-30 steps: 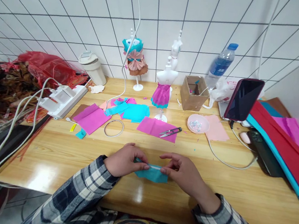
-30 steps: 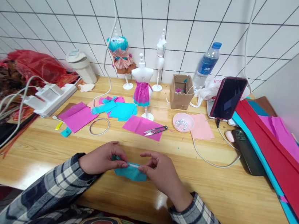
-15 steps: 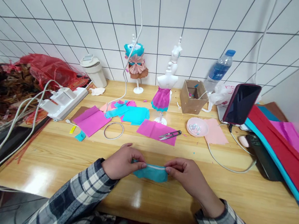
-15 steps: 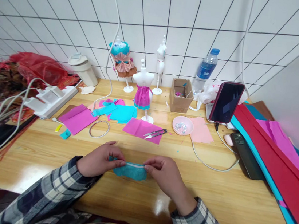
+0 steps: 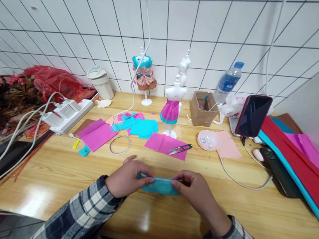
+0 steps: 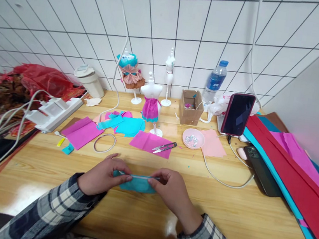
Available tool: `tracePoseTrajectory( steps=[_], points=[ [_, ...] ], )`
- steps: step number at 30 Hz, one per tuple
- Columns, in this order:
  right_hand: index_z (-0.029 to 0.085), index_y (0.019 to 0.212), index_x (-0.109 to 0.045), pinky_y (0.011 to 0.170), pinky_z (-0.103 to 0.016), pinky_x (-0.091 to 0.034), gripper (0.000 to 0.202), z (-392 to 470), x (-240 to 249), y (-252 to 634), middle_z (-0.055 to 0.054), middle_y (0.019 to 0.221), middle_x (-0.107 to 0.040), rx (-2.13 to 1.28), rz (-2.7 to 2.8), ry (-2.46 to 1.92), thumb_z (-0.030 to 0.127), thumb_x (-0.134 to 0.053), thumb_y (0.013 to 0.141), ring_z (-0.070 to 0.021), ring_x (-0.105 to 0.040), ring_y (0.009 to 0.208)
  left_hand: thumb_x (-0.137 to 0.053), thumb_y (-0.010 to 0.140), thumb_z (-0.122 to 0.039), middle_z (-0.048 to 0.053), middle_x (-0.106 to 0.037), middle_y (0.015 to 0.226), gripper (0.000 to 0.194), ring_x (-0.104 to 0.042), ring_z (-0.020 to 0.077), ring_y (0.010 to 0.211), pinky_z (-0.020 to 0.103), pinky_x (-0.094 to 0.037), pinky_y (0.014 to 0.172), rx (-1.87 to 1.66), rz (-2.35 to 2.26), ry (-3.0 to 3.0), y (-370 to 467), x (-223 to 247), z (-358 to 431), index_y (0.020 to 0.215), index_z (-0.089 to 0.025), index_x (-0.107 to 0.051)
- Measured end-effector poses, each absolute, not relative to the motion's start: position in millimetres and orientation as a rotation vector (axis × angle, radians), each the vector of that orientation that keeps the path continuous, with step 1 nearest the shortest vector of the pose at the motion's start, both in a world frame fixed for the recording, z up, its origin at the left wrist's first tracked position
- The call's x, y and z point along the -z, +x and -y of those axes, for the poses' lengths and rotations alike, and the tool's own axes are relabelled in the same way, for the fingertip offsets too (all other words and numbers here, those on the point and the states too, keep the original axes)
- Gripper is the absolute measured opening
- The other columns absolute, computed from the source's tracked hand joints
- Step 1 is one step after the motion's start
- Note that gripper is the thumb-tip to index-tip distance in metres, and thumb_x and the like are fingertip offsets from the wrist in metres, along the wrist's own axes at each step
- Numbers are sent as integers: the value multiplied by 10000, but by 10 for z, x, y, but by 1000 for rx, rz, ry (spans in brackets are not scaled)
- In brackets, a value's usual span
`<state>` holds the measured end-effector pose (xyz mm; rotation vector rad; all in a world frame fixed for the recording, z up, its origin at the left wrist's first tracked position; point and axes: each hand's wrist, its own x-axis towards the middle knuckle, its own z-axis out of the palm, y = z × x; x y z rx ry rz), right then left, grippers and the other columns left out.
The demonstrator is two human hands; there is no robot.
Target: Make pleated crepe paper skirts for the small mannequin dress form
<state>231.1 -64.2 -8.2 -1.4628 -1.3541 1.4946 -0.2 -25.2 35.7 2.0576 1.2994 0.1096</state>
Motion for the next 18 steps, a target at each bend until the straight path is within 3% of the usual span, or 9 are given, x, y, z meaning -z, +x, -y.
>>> tracePoseTrajectory(
  steps=[10,18],
  points=[
    [155,666,-691,544,-248,-423,208,651,106,2339,-8,602,-630,-1481,1197,-1474,362,-707,668,-137,-536,569,-620,826,-401,-38,-751,768,194,-676,176,781,543,-115,1140,-123,-1295,1975,29,-299,235,754,-252,-720],
    [154,783,-751,570,-250,-426,275,651,157,2337,-28,686,-680,-1374,1213,-1505,412,-682,722,-152,-567,630,-595,833,-431,-5,-753,771,242,-662,176,757,518,-115,1139,-129,-1290,1942,40,-286,217,793,-238,-736]
  ],
)
